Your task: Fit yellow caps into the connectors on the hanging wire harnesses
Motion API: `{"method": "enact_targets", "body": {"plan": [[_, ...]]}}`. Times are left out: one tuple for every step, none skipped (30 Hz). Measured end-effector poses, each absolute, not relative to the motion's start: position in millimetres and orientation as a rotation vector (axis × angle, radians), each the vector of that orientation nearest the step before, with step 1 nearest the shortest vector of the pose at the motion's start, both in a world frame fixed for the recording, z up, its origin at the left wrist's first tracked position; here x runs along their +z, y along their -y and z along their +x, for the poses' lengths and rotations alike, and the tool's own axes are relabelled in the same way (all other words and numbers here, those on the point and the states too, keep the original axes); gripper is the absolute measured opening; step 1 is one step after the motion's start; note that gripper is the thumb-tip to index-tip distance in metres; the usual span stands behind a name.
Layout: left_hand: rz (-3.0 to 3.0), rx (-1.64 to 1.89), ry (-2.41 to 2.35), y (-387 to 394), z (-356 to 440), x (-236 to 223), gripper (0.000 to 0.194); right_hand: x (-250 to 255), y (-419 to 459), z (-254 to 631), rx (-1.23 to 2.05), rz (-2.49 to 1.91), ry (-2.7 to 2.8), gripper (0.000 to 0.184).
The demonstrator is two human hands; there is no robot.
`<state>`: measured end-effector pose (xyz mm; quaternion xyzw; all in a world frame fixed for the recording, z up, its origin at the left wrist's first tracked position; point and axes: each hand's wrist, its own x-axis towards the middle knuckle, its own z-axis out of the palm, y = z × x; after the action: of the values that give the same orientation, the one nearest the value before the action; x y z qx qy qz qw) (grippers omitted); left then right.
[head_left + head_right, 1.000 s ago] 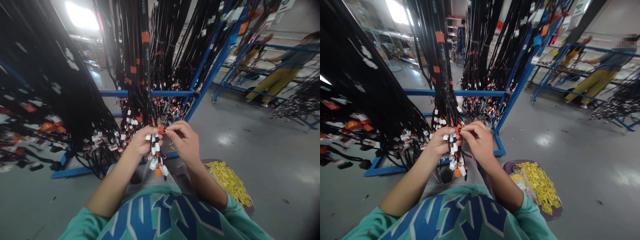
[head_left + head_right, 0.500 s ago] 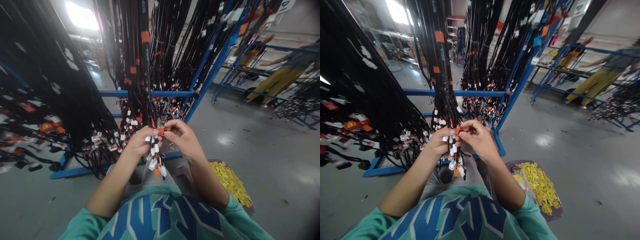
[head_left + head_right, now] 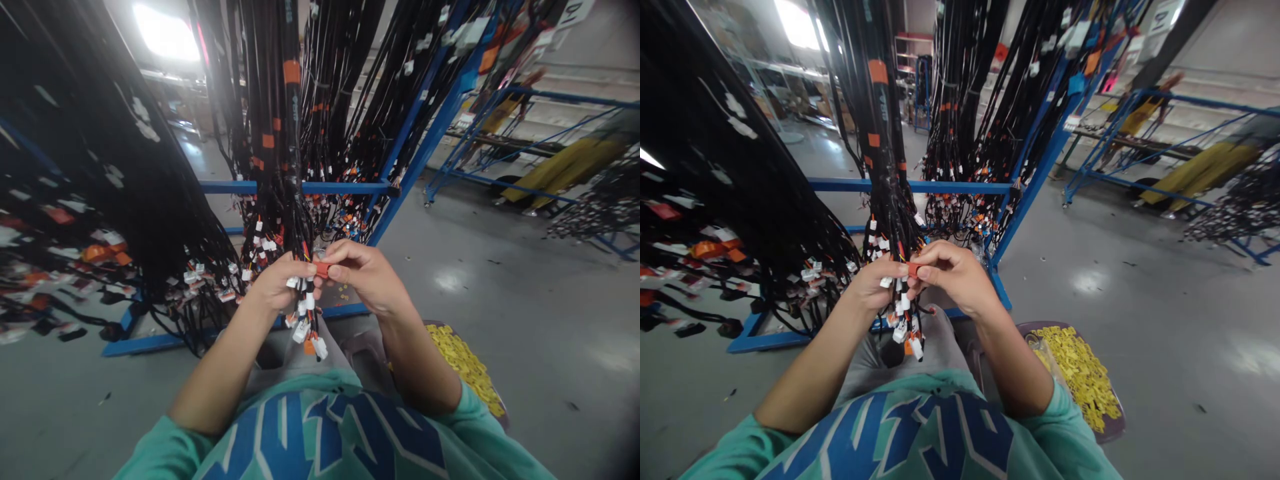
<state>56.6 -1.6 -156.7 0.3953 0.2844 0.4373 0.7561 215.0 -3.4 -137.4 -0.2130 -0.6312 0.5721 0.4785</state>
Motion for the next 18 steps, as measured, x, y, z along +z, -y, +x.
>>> {"method": "enact_targets", "body": {"plan": [[0.861,0.964,-0.627,2,57,-157,0.018,-137,3,214,1.381,-0.531,1.533,0.014],[0.855,0.978,-0.642,2,57,-156,0.017,-138,3,214,1.369,-0.547,1.522,0.014],[0.848,0.992,-0.659,2,57,-156,0.017,-138,2,214,1.362,-0.566,1.506,0.015],[0.841,1.003,-0.674,2,58,-156,0.016,-139,1,213,1.359,-0.583,1.489,0.016],[0.835,1.014,-0.682,2,59,-156,0.016,-140,-1,214,1.359,-0.594,1.470,0.016],[0.832,1.025,-0.686,2,60,-155,0.016,-141,-3,214,1.364,-0.599,1.453,0.016],[0.830,1.035,-0.686,2,62,-154,0.016,-143,-5,215,1.376,-0.601,1.438,0.016],[0.823,1.046,-0.686,3,64,-153,0.016,-144,-8,215,1.397,-0.606,1.426,0.016],[0.805,1.062,-0.684,3,66,-152,0.015,-146,-10,216,1.425,-0.615,1.416,0.016],[0.770,1.077,-0.678,4,67,-151,0.014,-148,-13,217,1.457,-0.625,1.405,0.017],[0.721,1.083,-0.668,4,69,-149,0.011,-150,-15,217,1.489,-0.635,1.392,0.018],[0.661,1.081,-0.657,5,70,-147,0.011,-153,-17,217,1.513,-0.644,1.377,0.019],[0.596,1.076,-0.648,6,71,-146,0.016,-155,-18,216,1.521,-0.655,1.356,0.021],[0.535,1.067,-0.646,6,71,-145,0.023,-158,-19,215,1.510,-0.669,1.331,0.022],[0.483,1.054,-0.648,7,71,-143,0.031,-161,-19,214,1.484,-0.689,1.301,0.023],[0.442,1.044,-0.651,7,70,-142,0.037,-165,-18,213,1.450,-0.713,1.270,0.025],[0.409,1.039,-0.652,7,70,-142,0.041,-169,-17,212,1.418,-0.740,1.242,0.027],[0.384,1.039,-0.649,6,69,-141,0.043,-174,-15,210,1.394,-0.763,1.217,0.030]]}}
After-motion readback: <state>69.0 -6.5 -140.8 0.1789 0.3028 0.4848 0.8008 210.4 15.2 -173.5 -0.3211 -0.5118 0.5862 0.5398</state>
